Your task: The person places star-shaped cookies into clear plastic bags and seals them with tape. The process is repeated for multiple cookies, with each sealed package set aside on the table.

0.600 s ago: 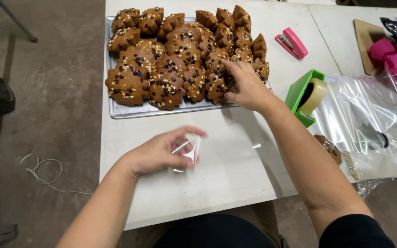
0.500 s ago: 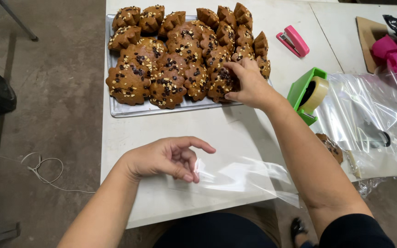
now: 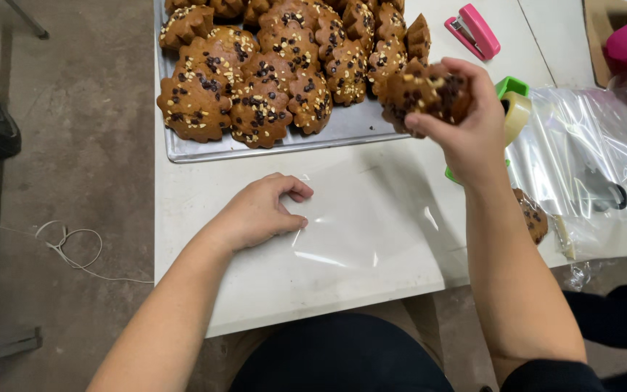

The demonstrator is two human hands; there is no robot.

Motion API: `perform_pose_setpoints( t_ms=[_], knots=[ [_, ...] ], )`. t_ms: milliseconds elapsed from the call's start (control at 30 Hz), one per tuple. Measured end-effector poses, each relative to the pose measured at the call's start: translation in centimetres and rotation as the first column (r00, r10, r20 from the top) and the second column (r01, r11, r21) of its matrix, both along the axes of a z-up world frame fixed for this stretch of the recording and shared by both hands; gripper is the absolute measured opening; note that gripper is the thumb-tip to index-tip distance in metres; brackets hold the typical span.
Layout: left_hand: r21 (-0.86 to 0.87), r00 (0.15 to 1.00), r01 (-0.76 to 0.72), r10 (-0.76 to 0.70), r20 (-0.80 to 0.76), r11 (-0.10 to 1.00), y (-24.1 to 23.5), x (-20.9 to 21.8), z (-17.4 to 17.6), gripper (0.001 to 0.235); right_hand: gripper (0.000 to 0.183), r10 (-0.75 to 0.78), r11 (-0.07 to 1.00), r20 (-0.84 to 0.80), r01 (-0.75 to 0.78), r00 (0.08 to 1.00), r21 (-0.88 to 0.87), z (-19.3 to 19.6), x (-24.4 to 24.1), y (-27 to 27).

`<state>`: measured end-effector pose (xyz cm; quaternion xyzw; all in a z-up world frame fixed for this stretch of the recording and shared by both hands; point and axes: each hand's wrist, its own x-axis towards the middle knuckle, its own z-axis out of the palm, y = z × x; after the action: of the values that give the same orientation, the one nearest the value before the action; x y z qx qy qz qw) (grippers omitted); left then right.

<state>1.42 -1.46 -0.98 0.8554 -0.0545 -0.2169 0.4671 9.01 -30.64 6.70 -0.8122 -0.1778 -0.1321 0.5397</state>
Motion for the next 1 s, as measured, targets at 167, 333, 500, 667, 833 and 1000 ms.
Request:
perform_pose_setpoints(
  t_ms=[167,333,500,667,833,1000],
  knots=[
    [-0.187,0.994,0.007,-0.027,-0.102,0.982,0.2,0.4,0.6,0.058,0.067,0.104,0.983,-0.024,-0.107,0.994,-0.148,-3.5,-5.8,1.4],
    [-0.218,0.993,-0.042,0.017,-0.115,0.975,0.1,-0.1,0.5,0.057,0.066,0.144,0.778,0.234,0.036,0.962,-0.628,-9.6,-8.6,0.8],
    [-0.18,0.996,-0.032,0.016,-0.092,0.983,0.3,-0.8,0.5,0.045,0.082,0.205,0.761,-0.187,-0.277,0.961,-0.587,-5.9,-11.1,1.1],
    [-0.038,0.988,0.149,-0.151,-0.043,0.988,1.0,-3.5,2.8,0.05,0.093,0.148,0.878,-0.338,-0.281,0.929,-0.387,-5.8,-12.1,0.5],
    [-0.096,0.985,0.145,-0.153,-0.082,0.985,0.0,-4.3,3.4,0.048,0.079,0.024,0.946,-0.235,-0.098,0.972,-0.309,-7.8,-12.7,0.4],
    [-0.207,0.967,0.249,-0.23,0.11,0.946,-2.1,-3.9,4.8,0.047,0.08,0.015,0.944,-0.167,-0.069,0.986,-0.322,-8.6,-12.8,0.2]
  ],
)
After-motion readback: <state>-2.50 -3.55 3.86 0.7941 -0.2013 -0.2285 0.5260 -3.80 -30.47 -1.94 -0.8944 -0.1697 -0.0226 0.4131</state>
